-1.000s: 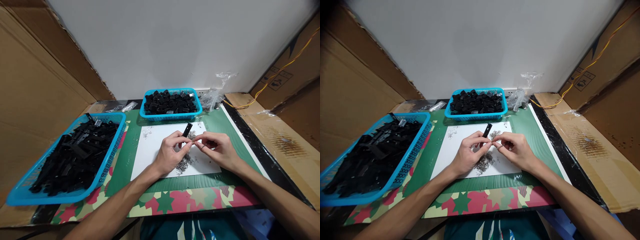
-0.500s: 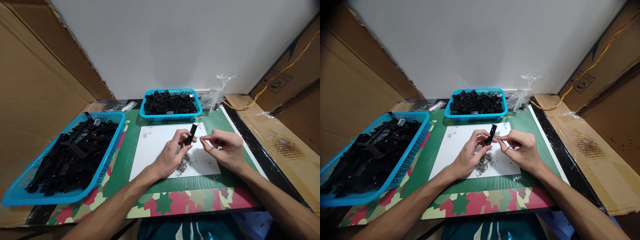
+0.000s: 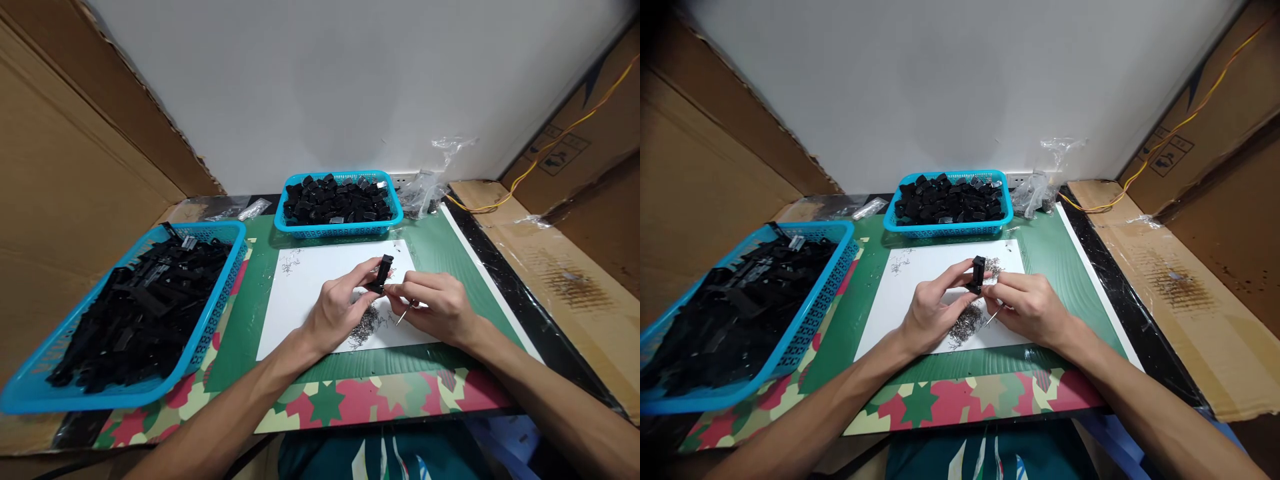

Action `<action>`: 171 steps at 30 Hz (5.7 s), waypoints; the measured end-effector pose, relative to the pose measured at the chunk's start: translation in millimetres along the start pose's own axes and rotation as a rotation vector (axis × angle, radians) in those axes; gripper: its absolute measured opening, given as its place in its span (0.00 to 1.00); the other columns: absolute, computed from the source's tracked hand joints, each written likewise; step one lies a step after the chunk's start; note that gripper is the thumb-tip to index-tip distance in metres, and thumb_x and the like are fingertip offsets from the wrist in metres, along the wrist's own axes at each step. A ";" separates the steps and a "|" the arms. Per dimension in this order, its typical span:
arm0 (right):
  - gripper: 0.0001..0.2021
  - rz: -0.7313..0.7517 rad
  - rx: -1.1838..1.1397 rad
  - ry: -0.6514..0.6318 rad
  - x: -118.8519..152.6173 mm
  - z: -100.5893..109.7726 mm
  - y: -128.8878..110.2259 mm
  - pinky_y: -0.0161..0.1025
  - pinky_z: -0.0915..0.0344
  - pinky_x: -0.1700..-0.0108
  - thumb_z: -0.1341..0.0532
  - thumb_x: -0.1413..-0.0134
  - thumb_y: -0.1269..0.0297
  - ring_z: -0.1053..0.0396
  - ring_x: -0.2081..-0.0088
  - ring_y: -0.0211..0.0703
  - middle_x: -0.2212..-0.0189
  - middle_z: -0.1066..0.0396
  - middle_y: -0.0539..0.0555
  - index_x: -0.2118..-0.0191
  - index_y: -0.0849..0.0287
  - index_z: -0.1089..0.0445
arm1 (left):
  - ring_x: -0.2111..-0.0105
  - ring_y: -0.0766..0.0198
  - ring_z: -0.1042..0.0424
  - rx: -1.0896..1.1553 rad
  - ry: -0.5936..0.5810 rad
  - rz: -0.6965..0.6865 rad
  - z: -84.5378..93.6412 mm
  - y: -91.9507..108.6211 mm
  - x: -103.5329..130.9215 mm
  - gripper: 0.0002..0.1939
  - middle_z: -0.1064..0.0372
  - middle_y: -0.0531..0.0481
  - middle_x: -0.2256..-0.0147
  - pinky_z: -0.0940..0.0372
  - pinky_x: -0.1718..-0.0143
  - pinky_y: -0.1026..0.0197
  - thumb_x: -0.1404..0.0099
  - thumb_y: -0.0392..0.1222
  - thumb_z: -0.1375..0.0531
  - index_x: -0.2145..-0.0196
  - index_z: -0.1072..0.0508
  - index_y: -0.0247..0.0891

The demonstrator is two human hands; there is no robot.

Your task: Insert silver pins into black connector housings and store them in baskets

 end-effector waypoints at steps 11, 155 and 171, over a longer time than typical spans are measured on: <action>0.12 0.088 0.077 -0.063 0.8 -2.7 -3.8 0.39 0.45 0.74 0.45 0.30 0.72 0.36 0.76 0.37 0.77 0.31 0.50 0.62 0.59 0.24 | 0.50 0.59 0.20 -0.075 -0.014 -0.037 1.0 -1.6 1.9 0.28 0.23 0.47 0.46 0.23 0.46 0.56 0.32 0.28 0.39 0.36 0.32 0.42; 0.09 -0.687 -0.203 -0.150 16.1 -10.6 77.8 0.37 0.48 0.70 0.41 0.36 0.62 0.43 0.76 0.38 0.78 0.38 0.46 0.59 0.58 0.24 | 0.69 0.68 0.32 0.510 0.326 0.440 23.7 -37.7 -13.6 0.08 0.31 0.50 0.64 0.37 0.69 0.65 0.35 0.41 0.38 0.59 0.29 0.37; 0.09 -0.709 -0.265 -0.268 16.0 -34.1 75.1 0.38 0.44 0.69 0.37 0.41 0.60 0.37 0.74 0.40 0.77 0.30 0.50 0.66 0.59 0.22 | 0.68 0.68 0.33 0.432 0.229 0.420 13.7 -35.7 -8.1 0.07 0.34 0.52 0.64 0.39 0.69 0.64 0.30 0.43 0.40 0.58 0.32 0.39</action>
Point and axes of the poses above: each hand's wrist, its own x-axis away from the middle knuckle, its own z-axis out of the back of the hand, y = z × x, the point moved 7 cm from there along -x, towards the middle knuckle
